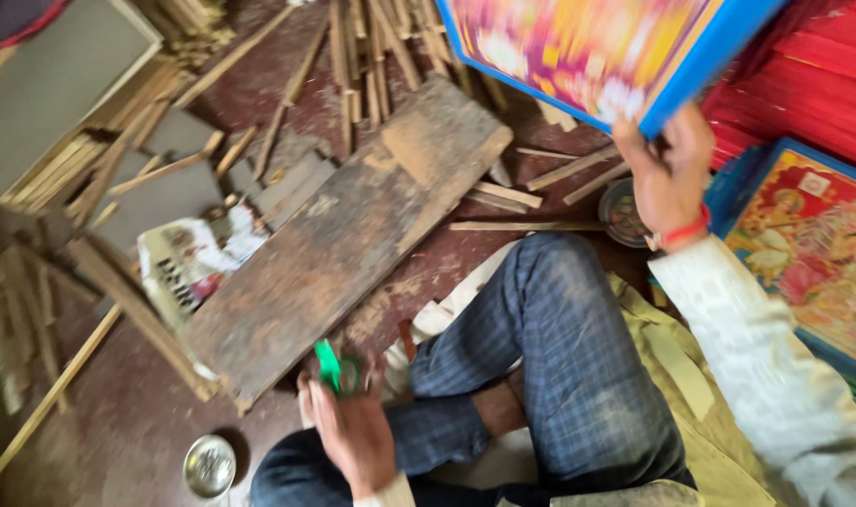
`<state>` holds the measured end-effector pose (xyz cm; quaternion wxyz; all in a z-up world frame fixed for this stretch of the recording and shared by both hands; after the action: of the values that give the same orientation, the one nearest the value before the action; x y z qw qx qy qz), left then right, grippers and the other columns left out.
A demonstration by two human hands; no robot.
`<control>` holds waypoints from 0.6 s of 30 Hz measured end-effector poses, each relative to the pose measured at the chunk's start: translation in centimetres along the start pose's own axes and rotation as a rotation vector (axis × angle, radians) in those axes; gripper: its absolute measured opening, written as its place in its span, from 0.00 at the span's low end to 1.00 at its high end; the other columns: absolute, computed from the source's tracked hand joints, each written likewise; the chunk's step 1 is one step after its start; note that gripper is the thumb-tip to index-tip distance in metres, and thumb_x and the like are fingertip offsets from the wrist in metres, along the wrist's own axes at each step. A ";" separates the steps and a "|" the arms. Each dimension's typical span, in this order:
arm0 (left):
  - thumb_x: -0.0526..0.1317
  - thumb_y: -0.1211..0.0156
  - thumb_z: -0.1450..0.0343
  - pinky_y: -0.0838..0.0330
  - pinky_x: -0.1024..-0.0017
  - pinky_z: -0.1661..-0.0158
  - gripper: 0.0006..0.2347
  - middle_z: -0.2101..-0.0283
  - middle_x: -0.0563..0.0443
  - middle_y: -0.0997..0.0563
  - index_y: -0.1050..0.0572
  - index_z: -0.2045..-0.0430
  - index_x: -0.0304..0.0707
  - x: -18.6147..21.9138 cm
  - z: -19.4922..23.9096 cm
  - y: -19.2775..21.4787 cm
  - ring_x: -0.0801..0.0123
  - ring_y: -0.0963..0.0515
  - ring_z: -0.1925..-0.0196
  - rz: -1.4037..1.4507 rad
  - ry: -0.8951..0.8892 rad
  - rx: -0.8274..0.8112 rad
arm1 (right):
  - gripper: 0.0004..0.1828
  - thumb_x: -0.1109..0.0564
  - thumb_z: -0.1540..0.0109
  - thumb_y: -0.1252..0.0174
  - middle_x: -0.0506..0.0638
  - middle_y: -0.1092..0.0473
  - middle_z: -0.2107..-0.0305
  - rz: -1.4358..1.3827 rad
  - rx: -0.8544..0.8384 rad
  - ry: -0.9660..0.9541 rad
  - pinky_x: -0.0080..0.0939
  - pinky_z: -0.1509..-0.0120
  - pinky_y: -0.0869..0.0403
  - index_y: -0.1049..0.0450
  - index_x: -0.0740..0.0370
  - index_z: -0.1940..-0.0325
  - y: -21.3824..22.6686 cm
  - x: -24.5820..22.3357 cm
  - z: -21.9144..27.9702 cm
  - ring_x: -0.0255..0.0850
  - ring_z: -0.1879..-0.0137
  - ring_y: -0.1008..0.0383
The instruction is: The person sits on the floor and applies green tape to the edges of a rectangular board. They smooth the tape along each side, flip the board to work on different edges, and place the finished board on a stack of similar boards.
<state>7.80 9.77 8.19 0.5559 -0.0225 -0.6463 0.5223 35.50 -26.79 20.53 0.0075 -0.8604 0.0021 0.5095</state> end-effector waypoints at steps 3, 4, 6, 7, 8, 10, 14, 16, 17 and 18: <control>0.51 0.51 0.22 0.35 0.40 0.37 0.15 0.50 0.45 0.23 0.30 0.51 0.38 0.6 -2.8 -1.4 0.42 0.22 0.42 0.117 0.076 -0.025 | 0.18 0.71 0.35 0.51 0.56 0.27 0.47 0.208 -0.132 0.172 0.44 0.32 0.27 0.29 0.68 0.41 -1.0 -4.1 3.5 0.44 0.38 0.26; 0.52 0.52 0.23 0.34 0.44 0.38 0.17 0.49 0.45 0.22 0.30 0.51 0.39 0.5 -3.5 -1.6 0.46 0.22 0.42 0.130 0.108 -0.014 | 0.23 0.72 0.40 0.55 0.57 0.28 0.47 0.255 -0.187 0.248 0.45 0.31 0.28 0.28 0.69 0.42 -1.2 -5.5 4.6 0.46 0.38 0.27; 0.54 0.56 0.24 0.32 0.53 0.39 0.20 0.47 0.46 0.20 0.29 0.49 0.39 0.2 -4.5 -1.6 0.53 0.22 0.42 0.162 0.180 0.010 | 0.26 0.75 0.44 0.48 0.56 0.27 0.44 0.568 -0.286 0.494 0.47 0.28 0.27 0.23 0.65 0.43 -1.7 -8.0 6.5 0.52 0.33 0.27; 0.54 0.55 0.21 0.31 0.55 0.42 0.19 0.47 0.44 0.20 0.29 0.48 0.37 0.3 -4.9 -2.1 0.53 0.22 0.44 0.234 0.188 -0.104 | 0.28 0.77 0.45 0.45 0.56 0.26 0.43 0.720 -0.340 0.618 0.48 0.27 0.27 0.21 0.63 0.44 -2.1 -8.7 7.2 0.55 0.31 0.28; 0.54 0.54 0.17 0.30 0.56 0.45 0.19 0.47 0.42 0.20 0.29 0.47 0.34 0.4 -5.3 -2.5 0.53 0.22 0.45 0.304 0.193 -0.220 | 0.28 0.74 0.48 0.44 0.56 0.26 0.44 0.737 -0.410 0.679 0.50 0.27 0.27 0.21 0.64 0.45 -2.3 -8.9 7.9 0.56 0.32 0.28; 0.55 0.53 0.17 0.28 0.58 0.50 0.20 0.49 0.42 0.20 0.28 0.48 0.34 0.2 -4.9 -1.5 0.55 0.22 0.47 0.276 0.234 -0.256 | 0.30 0.69 0.53 0.40 0.57 0.26 0.45 0.771 -0.558 0.777 0.52 0.28 0.29 0.20 0.65 0.46 -2.2 -9.0 10.2 0.58 0.34 0.28; 0.56 0.53 0.22 0.26 0.60 0.52 0.20 0.53 0.47 0.20 0.27 0.51 0.37 -2.1 -3.3 0.0 0.58 0.21 0.51 0.110 0.259 -0.069 | 0.30 0.69 0.53 0.41 0.57 0.25 0.46 0.810 -0.602 0.731 0.54 0.25 0.31 0.20 0.64 0.46 0.3 -7.4 12.7 0.56 0.34 0.29; 0.55 0.51 0.21 0.26 0.60 0.51 0.19 0.53 0.47 0.20 0.27 0.50 0.37 -3.3 -1.4 -0.1 0.59 0.21 0.52 0.105 0.218 0.008 | 0.29 0.69 0.54 0.42 0.57 0.25 0.47 0.771 -0.616 0.689 0.60 0.24 0.32 0.20 0.64 0.48 1.9 -6.8 14.8 0.57 0.34 0.30; 0.54 0.51 0.21 0.27 0.59 0.51 0.19 0.53 0.47 0.20 0.27 0.50 0.37 -4.1 -0.4 -0.2 0.59 0.21 0.52 0.094 0.192 0.064 | 0.26 0.71 0.51 0.43 0.56 0.25 0.47 0.785 -0.600 0.656 0.60 0.23 0.33 0.19 0.63 0.48 2.8 -6.7 16.2 0.55 0.34 0.29; 0.53 0.50 0.21 0.27 0.59 0.51 0.18 0.53 0.48 0.20 0.28 0.50 0.37 -4.7 0.8 -0.2 0.59 0.21 0.52 0.083 0.166 0.119 | 0.25 0.73 0.48 0.44 0.55 0.25 0.47 0.799 -0.584 0.623 0.60 0.22 0.33 0.19 0.63 0.48 3.7 -6.7 17.7 0.53 0.34 0.29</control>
<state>9.13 6.31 5.25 0.5858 -0.0591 -0.5643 0.5786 16.78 -30.28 17.85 -0.4237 -0.8686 0.1878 0.1755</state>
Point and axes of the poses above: each hand's wrist, its own z-axis away from the middle knuckle, its own y-axis out of the back of the hand, x = y × z, the point moved 6 cm from there along -z, towards the middle knuckle
